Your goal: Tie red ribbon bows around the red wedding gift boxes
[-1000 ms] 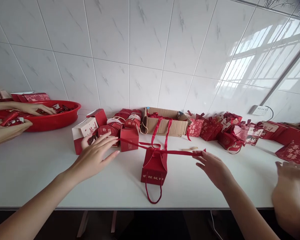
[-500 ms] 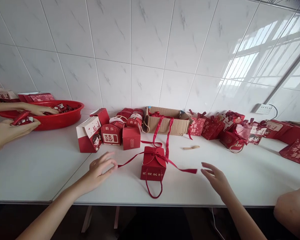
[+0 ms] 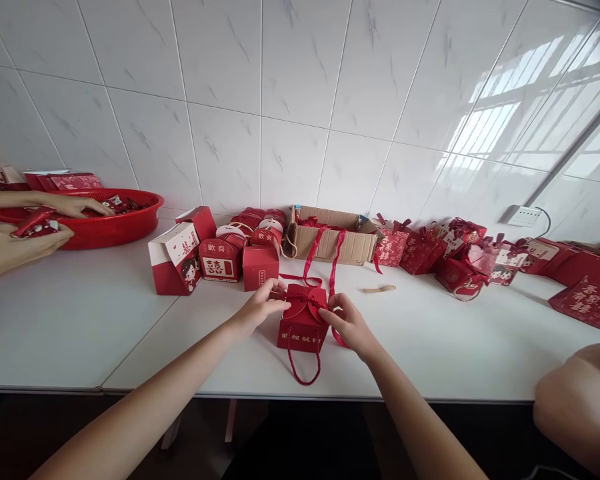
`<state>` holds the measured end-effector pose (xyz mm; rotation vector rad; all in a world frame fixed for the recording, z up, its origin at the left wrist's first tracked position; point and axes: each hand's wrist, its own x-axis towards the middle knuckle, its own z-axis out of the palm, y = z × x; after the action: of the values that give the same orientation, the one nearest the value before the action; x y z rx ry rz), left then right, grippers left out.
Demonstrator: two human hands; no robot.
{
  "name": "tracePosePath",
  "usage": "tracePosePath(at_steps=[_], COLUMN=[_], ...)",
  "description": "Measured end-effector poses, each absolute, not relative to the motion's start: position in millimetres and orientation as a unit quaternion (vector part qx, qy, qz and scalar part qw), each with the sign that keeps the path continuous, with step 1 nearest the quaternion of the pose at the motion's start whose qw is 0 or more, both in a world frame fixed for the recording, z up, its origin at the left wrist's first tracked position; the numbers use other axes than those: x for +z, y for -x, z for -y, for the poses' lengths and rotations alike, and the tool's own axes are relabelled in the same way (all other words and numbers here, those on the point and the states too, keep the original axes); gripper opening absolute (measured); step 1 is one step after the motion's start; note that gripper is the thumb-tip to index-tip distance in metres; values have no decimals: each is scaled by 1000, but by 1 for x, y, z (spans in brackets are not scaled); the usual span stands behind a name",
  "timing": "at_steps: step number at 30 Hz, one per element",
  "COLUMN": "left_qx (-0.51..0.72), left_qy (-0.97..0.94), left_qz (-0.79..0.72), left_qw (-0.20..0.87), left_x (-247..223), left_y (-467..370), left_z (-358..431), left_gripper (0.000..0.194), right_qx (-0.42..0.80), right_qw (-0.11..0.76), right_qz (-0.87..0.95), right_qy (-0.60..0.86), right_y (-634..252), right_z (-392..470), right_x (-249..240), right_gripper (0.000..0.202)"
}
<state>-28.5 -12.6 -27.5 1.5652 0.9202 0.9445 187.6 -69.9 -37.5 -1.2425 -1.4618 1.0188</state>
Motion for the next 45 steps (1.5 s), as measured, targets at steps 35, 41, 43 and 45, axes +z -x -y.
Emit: tracePosePath(at_steps=[35,41,43,45], left_qx=[292,302,307,306], left_qy=[-674,-622,-602,-597], left_qz=[-436,-421,-426,-424], left_qw=[520,588,602,608], left_x=[-9,-7,-5,-3], left_y=[27,29,30,32], left_z=[8,0,-2,-4], left_gripper=[43,43,40,38], right_qx=[452,440,430,419], right_qw=[461,483,491,498], right_qz=[579,572,569,568], right_qy=[499,495,500,504], right_y=[-193,-193,-192,-191], right_z=[67,62,60,59], right_x=[-41,-47,-47,-47], right_gripper=[45,46,46,46])
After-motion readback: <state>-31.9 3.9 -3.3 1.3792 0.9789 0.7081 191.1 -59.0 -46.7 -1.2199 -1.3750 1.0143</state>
